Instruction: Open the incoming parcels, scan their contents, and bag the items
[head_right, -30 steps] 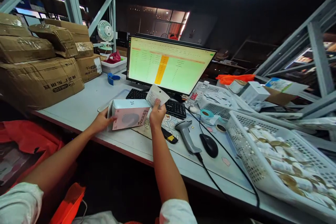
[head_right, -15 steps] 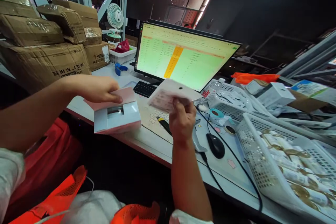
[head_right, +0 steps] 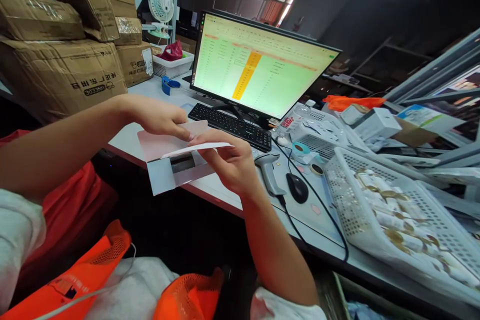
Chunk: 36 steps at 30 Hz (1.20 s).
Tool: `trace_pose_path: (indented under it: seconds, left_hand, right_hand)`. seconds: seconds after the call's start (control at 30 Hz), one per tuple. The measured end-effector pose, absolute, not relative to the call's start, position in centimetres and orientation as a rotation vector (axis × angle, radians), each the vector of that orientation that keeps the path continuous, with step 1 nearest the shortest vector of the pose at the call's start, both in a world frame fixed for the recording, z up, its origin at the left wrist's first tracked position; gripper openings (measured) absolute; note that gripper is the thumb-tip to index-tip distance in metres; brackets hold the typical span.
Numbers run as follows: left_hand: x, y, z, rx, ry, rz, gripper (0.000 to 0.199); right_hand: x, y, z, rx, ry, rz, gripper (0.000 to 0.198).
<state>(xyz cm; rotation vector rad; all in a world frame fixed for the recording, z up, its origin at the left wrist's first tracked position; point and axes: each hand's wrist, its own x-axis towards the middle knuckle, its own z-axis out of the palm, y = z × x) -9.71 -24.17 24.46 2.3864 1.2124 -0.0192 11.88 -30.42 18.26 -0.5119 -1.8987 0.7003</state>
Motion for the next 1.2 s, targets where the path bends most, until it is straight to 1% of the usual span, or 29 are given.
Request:
trace_pose_path:
  seconds: [0.3, 0.43, 0.67, 0.8, 0.97, 1.1, 1.2]
  left_hand:
    - [-10.3, -24.4, 24.7, 2.424, 1.171, -0.047, 0.036]
    - [-10.4, -24.3, 24.6, 2.451, 1.145, -0.028, 0.036]
    - [-10.5, -24.4, 24.6, 2.433, 1.208, -0.027, 0.037]
    - [-10.3, -24.3, 24.7, 2.428, 1.178, -0.013, 0.035]
    - [-10.4, -24.1, 24.8, 2.416, 1.138, 0.007, 0.032]
    - [-10.8, -23.8, 24.6, 2.409, 1.145, -0.006, 0.032]
    - [-11.0, -23.8, 24.5, 2.398, 1.167, 0.006, 0.032]
  right_hand:
    - [9.4, -31.2, 18.5, -0.385, -1.999, 0.684, 0.012]
    - [9.3, -31.6, 18.7, -0.455, -1.975, 0.56, 0.012]
    - [10.7, -31.4, 19.4, -0.591, -2.071, 0.307, 0.02]
    - [9.5, -31.5, 19.3, -0.605, -2.171, 0.263, 0.025]
    - [7.8, -31.5, 18.0, -0.53, -2.146, 0.247, 0.035]
    - [7.8, -31.3, 17.5, -0.487, -2.139, 0.245, 0.033]
    - [8.6, -30.9, 17.8, -0.513, -2.222, 0.087, 0.027]
